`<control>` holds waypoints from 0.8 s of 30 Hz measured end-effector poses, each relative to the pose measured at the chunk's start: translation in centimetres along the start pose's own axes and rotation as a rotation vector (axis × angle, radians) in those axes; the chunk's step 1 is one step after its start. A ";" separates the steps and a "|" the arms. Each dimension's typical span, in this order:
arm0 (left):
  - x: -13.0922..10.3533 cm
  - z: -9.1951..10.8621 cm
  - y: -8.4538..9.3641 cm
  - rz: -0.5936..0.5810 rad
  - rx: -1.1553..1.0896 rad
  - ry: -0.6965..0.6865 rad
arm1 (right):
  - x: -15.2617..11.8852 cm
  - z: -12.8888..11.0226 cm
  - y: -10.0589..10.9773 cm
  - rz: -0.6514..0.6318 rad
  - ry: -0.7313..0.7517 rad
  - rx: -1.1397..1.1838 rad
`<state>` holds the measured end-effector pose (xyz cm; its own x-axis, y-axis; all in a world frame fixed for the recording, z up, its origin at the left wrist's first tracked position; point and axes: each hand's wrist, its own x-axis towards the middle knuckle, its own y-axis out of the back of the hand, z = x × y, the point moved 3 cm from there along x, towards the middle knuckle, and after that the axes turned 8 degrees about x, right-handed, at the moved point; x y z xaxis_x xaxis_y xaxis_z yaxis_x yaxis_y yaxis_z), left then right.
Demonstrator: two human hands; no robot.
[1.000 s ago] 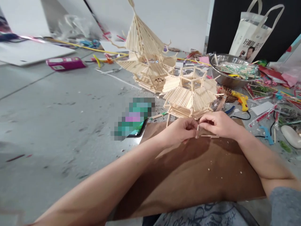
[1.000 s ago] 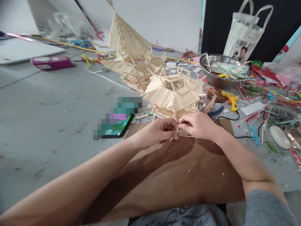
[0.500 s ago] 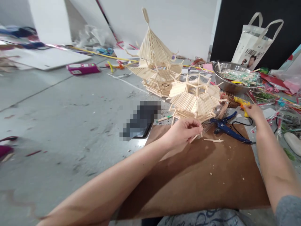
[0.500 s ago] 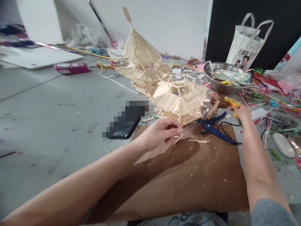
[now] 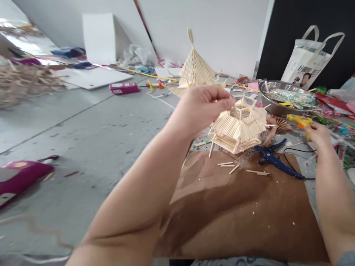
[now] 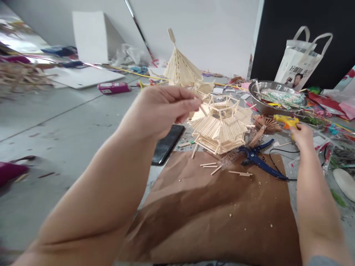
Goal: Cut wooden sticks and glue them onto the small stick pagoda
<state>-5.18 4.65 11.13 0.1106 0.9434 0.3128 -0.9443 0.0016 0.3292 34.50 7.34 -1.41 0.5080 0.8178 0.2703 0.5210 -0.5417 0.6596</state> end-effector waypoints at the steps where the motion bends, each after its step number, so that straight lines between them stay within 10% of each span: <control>1: 0.6 0.2 0.2 0.066 -0.019 -0.011 | -0.2 -0.8 0.6 0.044 -0.011 0.044; 9: 2.4 -2.0 -1.2 0.122 -0.294 -0.012 | -2.4 -7.1 2.7 0.210 0.027 0.773; 14: 2.2 -2.8 -1.4 0.107 -0.380 -0.005 | -3.4 -10.6 1.7 -0.046 -0.115 0.998; 19: 2.1 -3.1 -1.8 0.058 -0.362 0.035 | -5.9 -14.8 1.2 -0.322 0.153 1.122; 24: 2.4 -3.8 -0.5 0.242 -0.270 0.060 | -7.1 -15.5 -0.6 -0.414 0.088 1.223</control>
<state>-5.58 8.17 8.35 -0.1364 0.9449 0.2975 -0.9896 -0.1437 0.0024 19.99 4.83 7.15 0.1368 0.9511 0.2769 0.9367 -0.0332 -0.3485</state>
